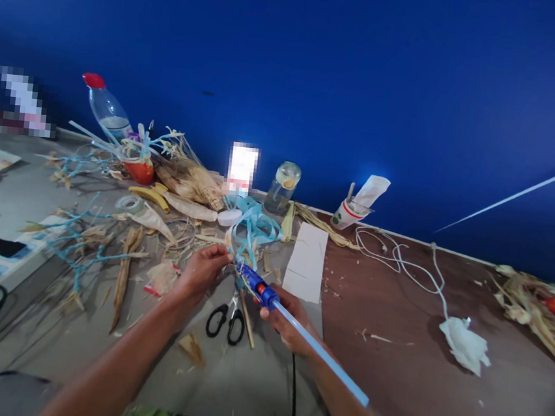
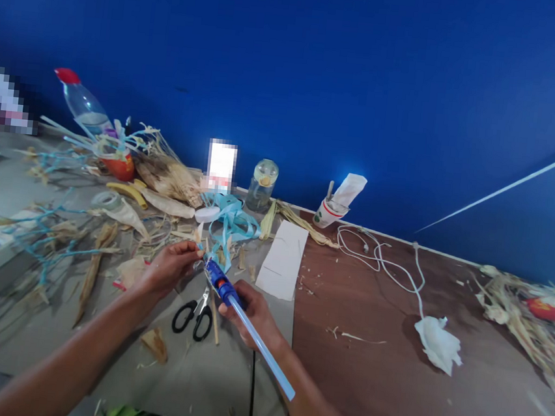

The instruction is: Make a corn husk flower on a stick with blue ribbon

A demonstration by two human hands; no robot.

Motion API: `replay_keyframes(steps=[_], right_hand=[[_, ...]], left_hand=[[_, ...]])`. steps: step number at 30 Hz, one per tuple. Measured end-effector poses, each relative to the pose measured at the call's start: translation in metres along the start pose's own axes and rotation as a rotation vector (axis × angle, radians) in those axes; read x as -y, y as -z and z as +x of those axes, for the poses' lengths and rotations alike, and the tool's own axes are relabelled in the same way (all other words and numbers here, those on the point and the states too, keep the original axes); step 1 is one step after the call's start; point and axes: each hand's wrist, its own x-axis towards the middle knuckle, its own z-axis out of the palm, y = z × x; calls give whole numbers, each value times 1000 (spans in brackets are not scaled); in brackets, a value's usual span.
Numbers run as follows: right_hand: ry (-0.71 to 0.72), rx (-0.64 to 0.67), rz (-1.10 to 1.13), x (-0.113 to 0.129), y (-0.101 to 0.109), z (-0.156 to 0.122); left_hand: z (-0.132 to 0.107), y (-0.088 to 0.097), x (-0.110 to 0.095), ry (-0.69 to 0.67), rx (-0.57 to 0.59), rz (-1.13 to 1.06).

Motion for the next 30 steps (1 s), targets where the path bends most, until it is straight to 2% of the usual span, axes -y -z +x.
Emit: replay_keyframes(steps=[30], right_hand=[[1,12,41,6,-1,2]], left_hand=[[2,3,1,-48,13,32]])
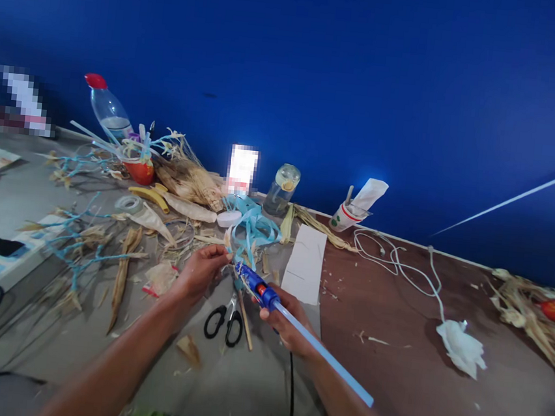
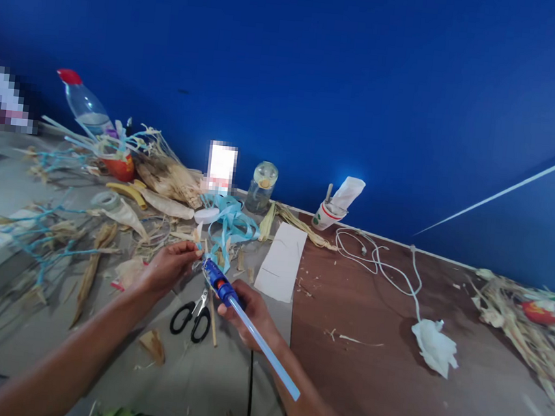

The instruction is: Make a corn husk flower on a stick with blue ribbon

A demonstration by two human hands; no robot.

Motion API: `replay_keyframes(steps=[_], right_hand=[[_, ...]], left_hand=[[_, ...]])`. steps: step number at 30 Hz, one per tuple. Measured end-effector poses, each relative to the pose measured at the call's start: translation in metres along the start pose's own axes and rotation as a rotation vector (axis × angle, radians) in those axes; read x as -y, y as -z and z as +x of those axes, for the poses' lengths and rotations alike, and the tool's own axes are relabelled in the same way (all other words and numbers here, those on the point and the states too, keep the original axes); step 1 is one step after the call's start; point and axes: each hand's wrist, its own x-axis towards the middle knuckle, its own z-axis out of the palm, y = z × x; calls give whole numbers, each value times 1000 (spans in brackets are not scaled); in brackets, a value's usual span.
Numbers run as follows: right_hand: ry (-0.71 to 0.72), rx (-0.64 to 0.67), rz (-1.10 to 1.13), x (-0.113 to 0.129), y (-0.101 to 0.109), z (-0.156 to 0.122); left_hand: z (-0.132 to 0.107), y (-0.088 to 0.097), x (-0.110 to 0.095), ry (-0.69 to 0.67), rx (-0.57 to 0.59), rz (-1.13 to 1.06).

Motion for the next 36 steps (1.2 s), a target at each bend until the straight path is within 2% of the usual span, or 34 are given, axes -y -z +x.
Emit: replay_keyframes(steps=[6,10,18,30,36], right_hand=[[8,-30,-73,3,0,2],[-34,-14,-27,0,1,-1],[-66,-24,10,-7,0,-1],[-79,-64,72,-5,-4,0],[-64,-23,49,-9,-1,-2]], left_hand=[[4,3,6,17,8,14],[3,2,5,-6,-4,18],[1,-1,4,43,-12,-19],[0,-4,1,53,-17,-19],[2,-1,3,45,-9,-28]])
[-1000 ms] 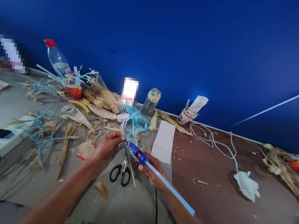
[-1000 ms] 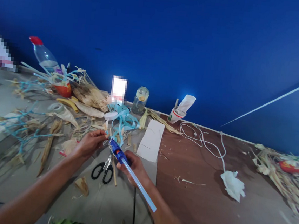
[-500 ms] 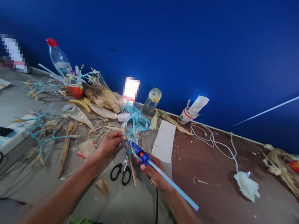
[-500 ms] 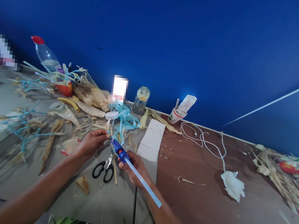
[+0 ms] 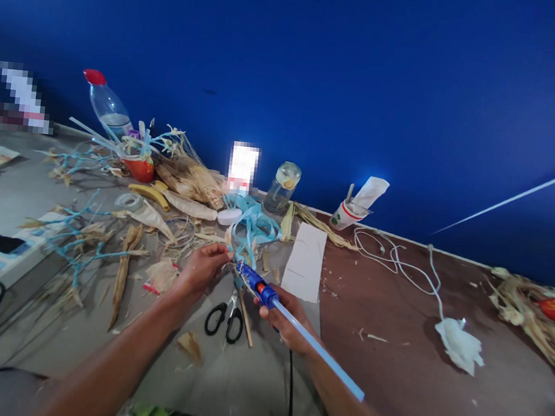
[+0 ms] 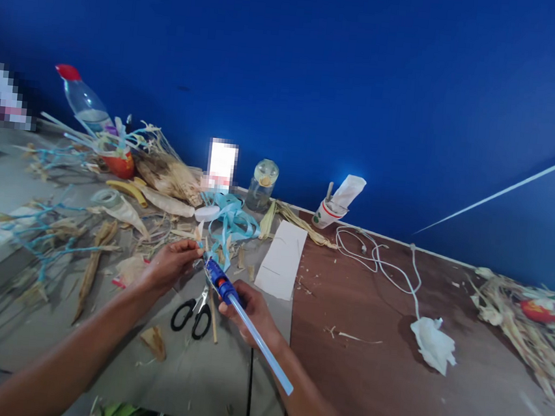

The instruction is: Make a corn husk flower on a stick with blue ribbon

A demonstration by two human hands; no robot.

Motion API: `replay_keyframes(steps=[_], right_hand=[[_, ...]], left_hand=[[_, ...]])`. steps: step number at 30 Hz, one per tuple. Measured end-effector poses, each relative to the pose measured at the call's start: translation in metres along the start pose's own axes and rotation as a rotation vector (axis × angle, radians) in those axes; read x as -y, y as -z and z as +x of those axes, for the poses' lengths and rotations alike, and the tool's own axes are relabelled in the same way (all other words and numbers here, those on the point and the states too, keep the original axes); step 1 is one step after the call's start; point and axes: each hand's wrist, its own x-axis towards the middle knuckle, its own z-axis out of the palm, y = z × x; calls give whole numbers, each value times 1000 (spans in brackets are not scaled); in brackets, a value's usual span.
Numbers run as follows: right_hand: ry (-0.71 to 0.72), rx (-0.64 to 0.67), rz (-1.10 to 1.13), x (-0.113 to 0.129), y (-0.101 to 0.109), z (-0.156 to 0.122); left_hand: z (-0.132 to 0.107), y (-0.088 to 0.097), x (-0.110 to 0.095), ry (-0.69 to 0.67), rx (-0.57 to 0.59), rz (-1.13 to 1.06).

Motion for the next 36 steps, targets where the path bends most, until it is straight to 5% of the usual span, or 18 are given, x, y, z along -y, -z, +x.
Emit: replay_keyframes(steps=[15,21,27,31,36], right_hand=[[18,-7,-8,0,1,-1],[92,-18,23,19,12,-10],[272,-228,-485,36,39,-19],[249,-426,-844,18,59,-22],[181,-426,-1053,-14,74,-17]], left_hand=[[-1,-1,-4,-6,-15,1],[-6,-1,-6,-16,7,-4],[-6,-3,-6,18,2,-35],[-7,-3,-7,36,20,-77],[-10,-2,-9,21,69,-111]])
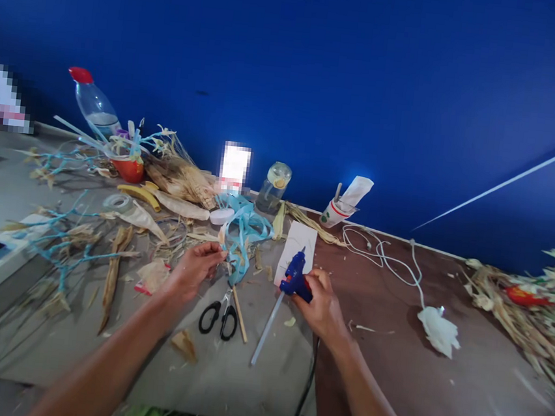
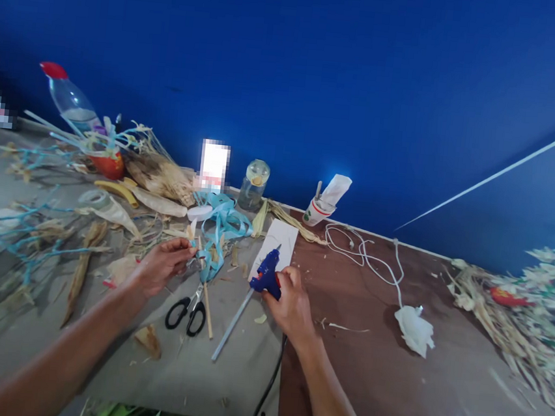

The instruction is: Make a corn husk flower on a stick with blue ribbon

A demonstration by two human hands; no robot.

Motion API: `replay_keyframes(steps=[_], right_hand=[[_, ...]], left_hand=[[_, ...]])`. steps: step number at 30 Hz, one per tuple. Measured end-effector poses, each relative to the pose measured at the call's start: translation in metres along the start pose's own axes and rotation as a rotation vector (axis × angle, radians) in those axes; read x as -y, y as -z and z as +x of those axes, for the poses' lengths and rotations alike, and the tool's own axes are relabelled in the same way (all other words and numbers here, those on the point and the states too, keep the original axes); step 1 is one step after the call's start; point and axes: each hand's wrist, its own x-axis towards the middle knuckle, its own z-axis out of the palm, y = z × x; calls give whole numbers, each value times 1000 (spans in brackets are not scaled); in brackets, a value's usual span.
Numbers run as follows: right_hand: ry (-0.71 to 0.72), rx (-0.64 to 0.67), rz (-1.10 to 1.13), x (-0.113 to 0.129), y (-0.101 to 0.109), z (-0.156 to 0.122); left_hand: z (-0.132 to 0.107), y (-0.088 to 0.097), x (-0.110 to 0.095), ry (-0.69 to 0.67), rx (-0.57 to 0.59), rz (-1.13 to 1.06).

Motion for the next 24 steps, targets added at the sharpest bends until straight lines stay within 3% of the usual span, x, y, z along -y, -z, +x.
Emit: replay_keyframes(steps=[3,6,9,11,13,17,20,24], right_hand=[[8,101,-82,-8,-3,2],[11,146,-86,-6,12,2],[-12,-3,50,17,34,0],[58,19,161,44,39,-2],[175,204,154,75,31,-2],[229,455,-125,117,-6,-1],[255,531,-222,123,-22,4],[187,509,-232,113,-19,21]], left_hand=[[0,1,0,-14,17,-8],[2,3,1,-33,19,17],[3,4,1,-44,21,41],[3,3,-1,-57,22,54],[2,2,-2,-70,10,64],[1,1,-2,-73,1,43],[2,3,-3,-68,2,19],[1,4,-8,-87,-6,4]])
